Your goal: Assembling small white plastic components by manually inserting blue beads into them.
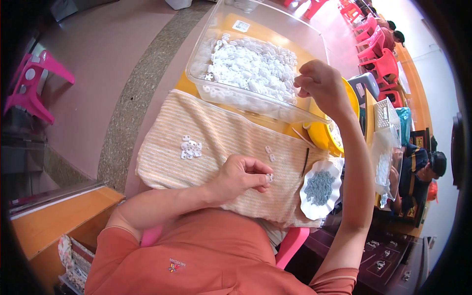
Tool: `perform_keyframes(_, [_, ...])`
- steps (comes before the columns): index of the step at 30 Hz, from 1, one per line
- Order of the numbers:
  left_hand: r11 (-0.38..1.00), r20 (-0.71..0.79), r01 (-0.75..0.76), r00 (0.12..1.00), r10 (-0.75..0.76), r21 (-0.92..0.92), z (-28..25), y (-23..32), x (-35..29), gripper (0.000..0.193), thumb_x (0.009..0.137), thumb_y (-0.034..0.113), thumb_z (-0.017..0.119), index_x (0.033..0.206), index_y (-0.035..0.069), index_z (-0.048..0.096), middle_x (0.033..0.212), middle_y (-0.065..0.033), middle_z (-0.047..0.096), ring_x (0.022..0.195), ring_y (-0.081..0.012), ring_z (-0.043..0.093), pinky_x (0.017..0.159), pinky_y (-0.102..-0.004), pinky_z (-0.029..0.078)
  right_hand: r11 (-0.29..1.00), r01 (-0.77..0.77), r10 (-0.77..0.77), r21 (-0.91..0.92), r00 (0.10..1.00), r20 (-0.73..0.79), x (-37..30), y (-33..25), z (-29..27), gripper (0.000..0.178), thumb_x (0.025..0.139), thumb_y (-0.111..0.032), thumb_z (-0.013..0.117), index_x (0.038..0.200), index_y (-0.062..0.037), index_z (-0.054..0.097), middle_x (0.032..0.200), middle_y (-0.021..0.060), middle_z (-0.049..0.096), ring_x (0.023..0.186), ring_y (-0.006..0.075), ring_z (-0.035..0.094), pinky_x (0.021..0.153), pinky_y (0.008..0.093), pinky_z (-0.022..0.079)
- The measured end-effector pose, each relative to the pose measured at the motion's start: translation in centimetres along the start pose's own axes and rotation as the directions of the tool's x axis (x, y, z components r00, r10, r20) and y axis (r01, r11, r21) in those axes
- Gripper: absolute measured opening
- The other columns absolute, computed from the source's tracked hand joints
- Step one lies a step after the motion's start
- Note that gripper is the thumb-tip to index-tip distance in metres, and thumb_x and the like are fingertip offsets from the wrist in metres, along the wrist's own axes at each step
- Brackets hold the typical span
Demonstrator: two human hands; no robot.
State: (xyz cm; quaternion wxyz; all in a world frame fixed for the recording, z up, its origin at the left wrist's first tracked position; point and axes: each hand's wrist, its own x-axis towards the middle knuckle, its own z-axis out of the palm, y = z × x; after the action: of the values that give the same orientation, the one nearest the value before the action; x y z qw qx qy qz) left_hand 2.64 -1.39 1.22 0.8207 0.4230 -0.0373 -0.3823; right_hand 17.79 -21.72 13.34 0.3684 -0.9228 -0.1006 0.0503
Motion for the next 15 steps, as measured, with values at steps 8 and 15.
perform_keyframes(8, [1.000, -0.042, -0.004, 0.999, 0.004, -0.008, -0.3, 0.3, 0.2, 0.018, 0.086, 0.003, 0.065, 0.102, -0.004, 0.064, 0.088, -0.0088, 0.067, 0.079, -0.0131, 0.065, 0.073, -0.0270, 0.056, 0.989, 0.107, -0.070, 0.103, 0.947, -0.312, -8.7, -0.4, 1.3, 0.011, 0.084, -0.004, 0.063, 0.094, 0.0009, 0.066, 0.081, 0.0072, 0.070, 0.071, 0.0112, 0.066, 0.064, 0.0230, 0.052])
perform_keyframes(15, [1.000, -0.063, -0.020, 0.998, 0.019, -0.019, -0.3, 0.3, 0.5, 0.015, 0.086, 0.003, 0.065, 0.100, -0.003, 0.065, 0.087, -0.0078, 0.067, 0.078, -0.0126, 0.065, 0.072, -0.0275, 0.056, 0.985, 0.057, -0.093, -0.162, 0.970, -0.226, -14.8, 3.8, 6.3, 0.018, 0.083, 0.001, 0.062, 0.099, -0.0046, 0.066, 0.092, 0.0155, 0.065, 0.085, 0.0309, 0.063, 0.074, 0.0358, 0.050])
